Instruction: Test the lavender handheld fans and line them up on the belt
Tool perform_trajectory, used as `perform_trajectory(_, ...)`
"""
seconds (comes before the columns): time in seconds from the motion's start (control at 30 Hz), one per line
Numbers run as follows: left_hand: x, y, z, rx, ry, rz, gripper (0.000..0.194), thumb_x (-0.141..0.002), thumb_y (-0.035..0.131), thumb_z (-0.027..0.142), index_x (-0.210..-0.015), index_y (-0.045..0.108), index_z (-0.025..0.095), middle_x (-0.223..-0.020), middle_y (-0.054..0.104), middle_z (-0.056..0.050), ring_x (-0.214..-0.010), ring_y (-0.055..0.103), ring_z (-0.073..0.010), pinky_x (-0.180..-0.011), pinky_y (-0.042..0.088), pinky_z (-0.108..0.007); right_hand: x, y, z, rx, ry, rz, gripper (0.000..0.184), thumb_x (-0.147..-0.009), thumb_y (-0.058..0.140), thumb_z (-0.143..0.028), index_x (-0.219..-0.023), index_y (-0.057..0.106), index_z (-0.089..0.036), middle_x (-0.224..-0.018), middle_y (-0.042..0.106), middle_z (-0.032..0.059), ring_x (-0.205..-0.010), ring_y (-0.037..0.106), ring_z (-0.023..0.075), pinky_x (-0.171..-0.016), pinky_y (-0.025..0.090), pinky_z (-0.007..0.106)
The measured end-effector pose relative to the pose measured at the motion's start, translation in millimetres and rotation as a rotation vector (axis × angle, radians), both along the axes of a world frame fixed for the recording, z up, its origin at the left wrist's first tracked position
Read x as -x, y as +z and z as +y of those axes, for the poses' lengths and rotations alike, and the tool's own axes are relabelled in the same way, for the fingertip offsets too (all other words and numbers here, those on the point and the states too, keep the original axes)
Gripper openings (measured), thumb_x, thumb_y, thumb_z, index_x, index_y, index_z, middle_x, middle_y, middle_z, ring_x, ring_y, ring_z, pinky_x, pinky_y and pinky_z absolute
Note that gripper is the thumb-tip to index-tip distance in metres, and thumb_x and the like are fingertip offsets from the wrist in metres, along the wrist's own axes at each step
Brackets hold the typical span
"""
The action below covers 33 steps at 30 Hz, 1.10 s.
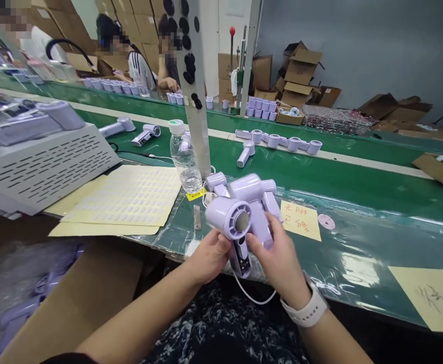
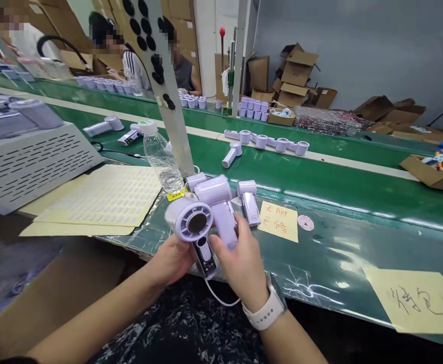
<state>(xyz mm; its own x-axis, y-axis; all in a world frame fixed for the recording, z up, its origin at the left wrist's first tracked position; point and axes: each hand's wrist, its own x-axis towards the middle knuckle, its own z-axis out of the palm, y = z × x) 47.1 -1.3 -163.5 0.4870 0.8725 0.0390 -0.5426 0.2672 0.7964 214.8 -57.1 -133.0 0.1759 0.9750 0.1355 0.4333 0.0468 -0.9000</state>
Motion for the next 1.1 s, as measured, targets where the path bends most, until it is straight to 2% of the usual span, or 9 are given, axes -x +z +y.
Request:
perform_trajectory(0.07,-11.7,2.2,-1.4,0.05,0.053,-0.037,0.067,-0.064,0.08,0.073,-0.102,0.074,0.018,-0.097,0.079,-0.01,-0.107,0.072,-0.0328,-0.099,0.056,-0.046,-0.1,-5.6,-9.2,-0.037,0.087,-0.145,0.05,-0.098,0.054,-0.056,-0.133,0.059,-0.021,-0.136,0.065,0.0142,-0.12,0.063,0.03,-0.097,0.052,0.041)
perform_trajectory(0.13,-14.1,7.2,2.7,0.077,0.098,-0.051,0.074,-0.06,0.079,0.078,-0.104,0.074,0.019,-0.099,0.079,-0.01,-0.111,0.071,-0.0341,-0.1,0.056,-0.046,-10.4,-13.8,-7.3,0.002,0.057,-0.275,0.04,-0.104,0.042,-0.052,-0.108,0.067,-0.021,-0.119,0.069,0.0133,-0.109,0.066,0.0279,-0.091,0.053,0.039)
perform_trajectory(0.27,-2.6,17.8,12.3,0.083,0.14,-0.062,0.069,-0.057,0.073,0.086,-0.079,0.071,0.02,-0.098,0.078,-0.009,-0.104,0.073,-0.0321,-0.088,0.061,-0.041,-31.0,-33.2,14.0,0.09,-0.195,-0.374,0.027,-0.097,0.057,-0.04,-0.078,0.053,-0.022,-0.093,0.063,0.0171,-0.096,0.062,0.0344,-0.081,0.049,0.045)
perform_trajectory(0.37,7.7,26.1,13.2,0.064,0.175,-0.072,0.068,-0.06,0.071,0.087,-0.076,0.07,0.021,-0.093,0.077,-0.008,-0.113,0.07,-0.0348,-0.09,0.061,-0.043,-27.6,-35.5,14.0,0.103,-0.078,-0.345,0.029,-0.093,0.063,-0.034,-0.072,0.047,-0.024,-0.083,0.064,0.0112,-0.084,0.061,0.0287,-0.074,0.047,0.039)
perform_trajectory(0.5,12.0,37.6,13.7,0.026,0.179,-0.124,0.069,-0.061,0.068,0.09,-0.076,0.068,0.022,-0.103,0.076,-0.009,-0.122,0.066,-0.0389,-0.093,0.06,-0.049,-9.1,-18.2,-16.4,0.233,0.256,-0.008,0.019,-0.099,0.054,-0.042,-0.093,0.058,-0.024,-0.056,0.052,-0.0054,-0.05,0.05,0.0158,-0.053,0.039,0.027)
perform_trajectory(0.6,5.4,44.4,14.6,0.004,0.207,-0.173,0.068,-0.062,0.067,0.09,-0.071,0.063,0.022,-0.108,0.076,-0.009,-0.123,0.065,-0.0379,-0.092,0.06,-0.048,9.0,-3.7,-32.6,0.327,0.379,0.301,0.033,-0.098,0.054,-0.049,-0.112,0.061,-0.02,-0.05,0.043,-0.0101,-0.044,0.039,0.0123,-0.049,0.032,0.024)
perform_trajectory(0.8,-8.5,49.7,9.5,0.01,0.185,-0.246,0.067,-0.063,0.068,0.088,-0.067,0.06,0.022,-0.109,0.076,-0.007,-0.117,0.068,-0.0352,-0.089,0.061,-0.045,44.5,-4.4,-31.2,0.13,0.382,0.463,0.039,-0.1,0.057,-0.053,-0.08,0.062,-0.019,-0.055,0.052,-0.004,-0.051,0.046,0.0118,-0.053,0.035,0.025)
perform_trajectory(0.97,-6.1,39.1,5.9,-0.054,0.257,-0.248,0.067,-0.059,0.072,0.087,-0.069,0.064,0.021,-0.094,0.078,-0.007,-0.101,0.074,-0.0336,-0.088,0.061,-0.047,62.0,-19.8,-37.9,0.177,0.229,0.667,0.044,-0.102,0.05,-0.06,-0.08,0.052,-0.022,-0.05,0.035,-0.0097,-0.042,0.031,0.0095,-0.042,0.023,0.023)
perform_trajectory(1.1,-3.7,35.5,1.7,-0.052,0.312,-0.235,0.068,-0.055,0.074,0.087,-0.067,0.064,0.02,-0.095,0.078,-0.008,-0.1,0.074,-0.0341,-0.086,0.061,-0.047,57.2,-16.5,-36.5,0.125,0.32,0.433,0.041,-0.106,0.045,-0.051,-0.082,0.059,-0.021,-0.063,0.054,-0.0017,-0.058,0.05,0.0142,-0.056,0.039,0.026)
